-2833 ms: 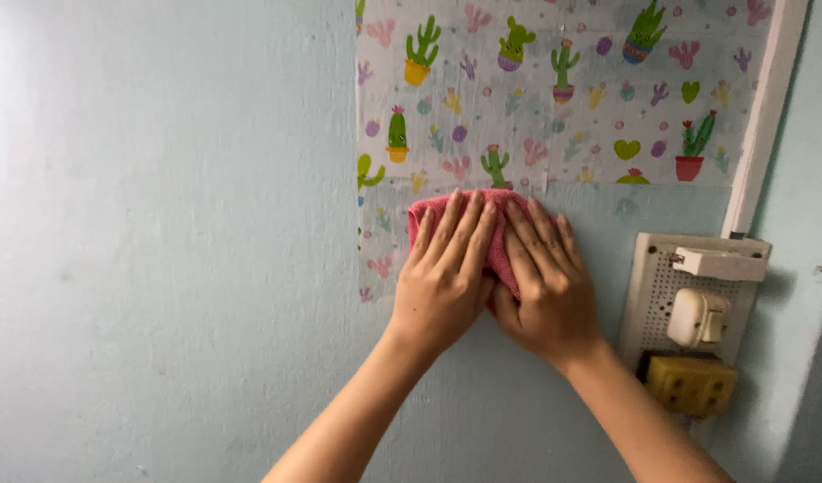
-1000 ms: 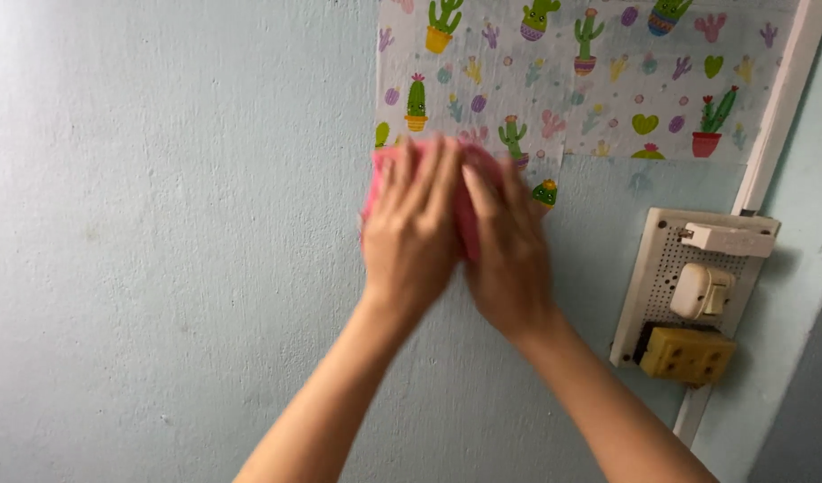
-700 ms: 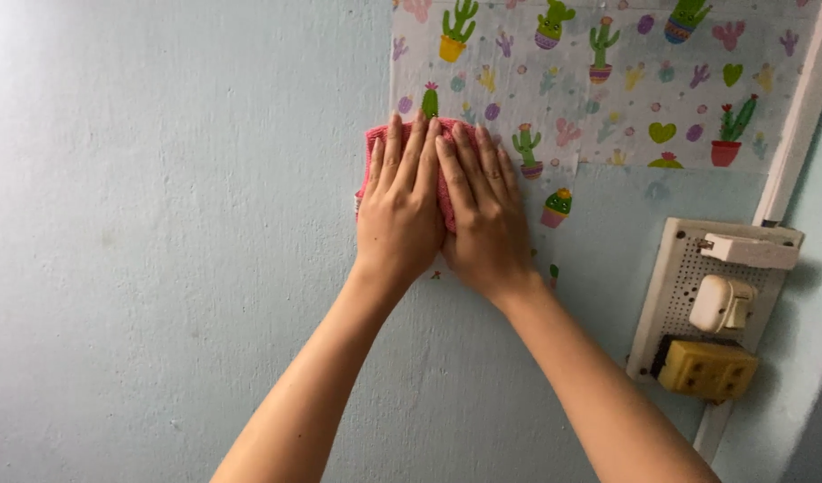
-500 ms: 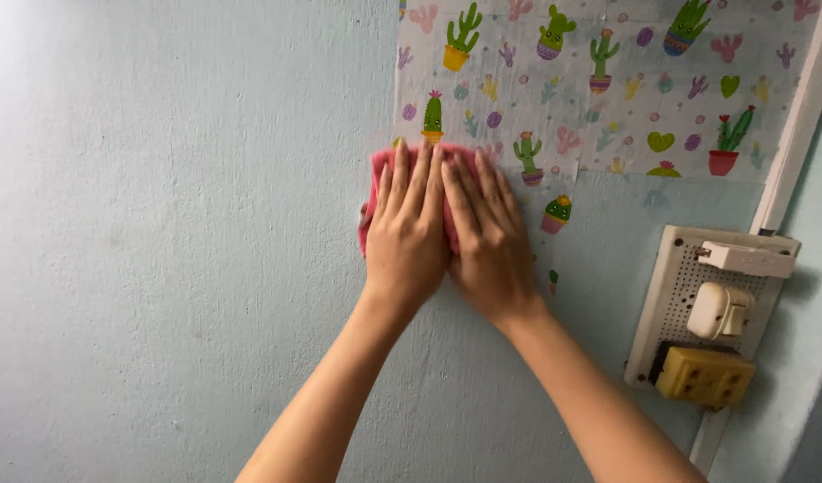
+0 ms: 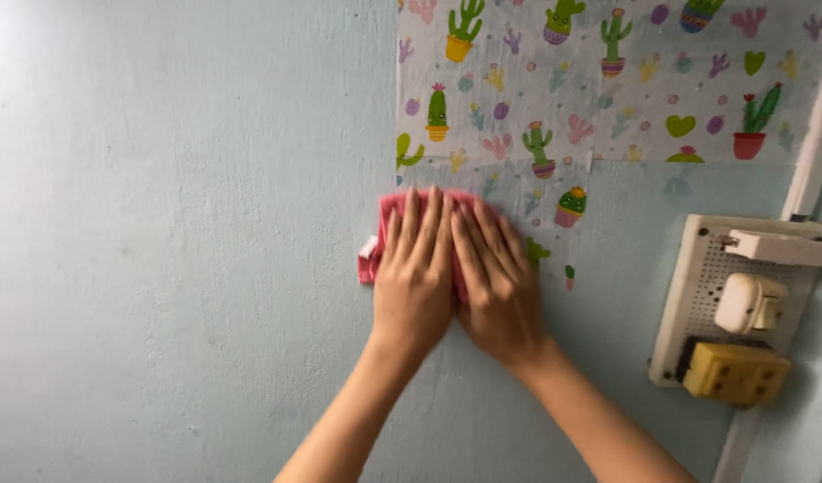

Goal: Applying a decorative patterned paper to a wall and smoothing it out with a cloth to remove air bubbles.

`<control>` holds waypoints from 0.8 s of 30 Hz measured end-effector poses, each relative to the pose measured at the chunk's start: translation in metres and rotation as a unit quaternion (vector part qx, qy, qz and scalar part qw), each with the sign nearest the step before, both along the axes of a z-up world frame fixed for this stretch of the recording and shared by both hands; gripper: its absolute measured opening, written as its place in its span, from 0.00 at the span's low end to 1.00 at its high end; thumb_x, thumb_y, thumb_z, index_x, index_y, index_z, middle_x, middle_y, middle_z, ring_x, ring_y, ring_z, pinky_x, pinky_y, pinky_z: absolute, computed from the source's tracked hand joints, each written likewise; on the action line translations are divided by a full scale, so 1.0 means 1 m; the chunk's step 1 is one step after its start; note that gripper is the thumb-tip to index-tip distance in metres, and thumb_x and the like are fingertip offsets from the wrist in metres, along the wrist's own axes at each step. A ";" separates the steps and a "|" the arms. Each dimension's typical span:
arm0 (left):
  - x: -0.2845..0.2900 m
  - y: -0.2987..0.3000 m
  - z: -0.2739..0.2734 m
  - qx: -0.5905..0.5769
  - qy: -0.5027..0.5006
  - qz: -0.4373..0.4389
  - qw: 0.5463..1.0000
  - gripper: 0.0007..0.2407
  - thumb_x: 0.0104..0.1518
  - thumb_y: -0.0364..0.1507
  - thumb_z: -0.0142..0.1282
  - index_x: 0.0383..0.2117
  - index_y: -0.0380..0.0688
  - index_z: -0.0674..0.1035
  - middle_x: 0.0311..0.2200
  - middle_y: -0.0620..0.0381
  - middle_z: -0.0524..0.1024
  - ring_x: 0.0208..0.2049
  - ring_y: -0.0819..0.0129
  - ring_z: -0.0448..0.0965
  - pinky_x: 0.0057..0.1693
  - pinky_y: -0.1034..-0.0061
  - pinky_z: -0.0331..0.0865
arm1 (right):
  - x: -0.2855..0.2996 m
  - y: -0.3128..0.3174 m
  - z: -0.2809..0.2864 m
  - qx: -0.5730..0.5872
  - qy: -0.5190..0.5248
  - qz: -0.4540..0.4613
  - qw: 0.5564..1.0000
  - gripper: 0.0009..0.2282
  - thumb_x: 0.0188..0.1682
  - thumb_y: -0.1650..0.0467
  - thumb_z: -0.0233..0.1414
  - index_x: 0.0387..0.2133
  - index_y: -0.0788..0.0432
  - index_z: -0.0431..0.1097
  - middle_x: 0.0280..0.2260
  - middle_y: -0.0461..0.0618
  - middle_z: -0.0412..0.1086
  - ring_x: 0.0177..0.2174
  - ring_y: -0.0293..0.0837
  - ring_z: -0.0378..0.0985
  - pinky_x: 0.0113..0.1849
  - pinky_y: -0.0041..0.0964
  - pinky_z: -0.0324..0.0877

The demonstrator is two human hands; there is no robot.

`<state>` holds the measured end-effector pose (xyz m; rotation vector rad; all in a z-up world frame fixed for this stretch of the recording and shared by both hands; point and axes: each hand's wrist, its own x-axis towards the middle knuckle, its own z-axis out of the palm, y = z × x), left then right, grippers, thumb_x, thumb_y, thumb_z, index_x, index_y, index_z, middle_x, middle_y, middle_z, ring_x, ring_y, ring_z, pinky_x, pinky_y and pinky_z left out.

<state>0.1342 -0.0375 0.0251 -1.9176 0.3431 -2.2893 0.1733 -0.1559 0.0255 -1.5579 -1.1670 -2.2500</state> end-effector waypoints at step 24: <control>0.001 -0.007 -0.055 -0.036 -0.018 0.025 0.999 0.18 0.62 0.22 0.46 0.58 0.40 0.77 0.60 0.47 0.75 0.63 0.52 0.73 0.67 0.59 0.63 | -0.011 -0.008 -0.043 -0.040 0.033 0.058 0.997 0.22 0.45 0.75 0.47 0.54 0.70 0.70 0.52 0.65 0.73 0.55 0.58 0.74 0.57 0.51 0.67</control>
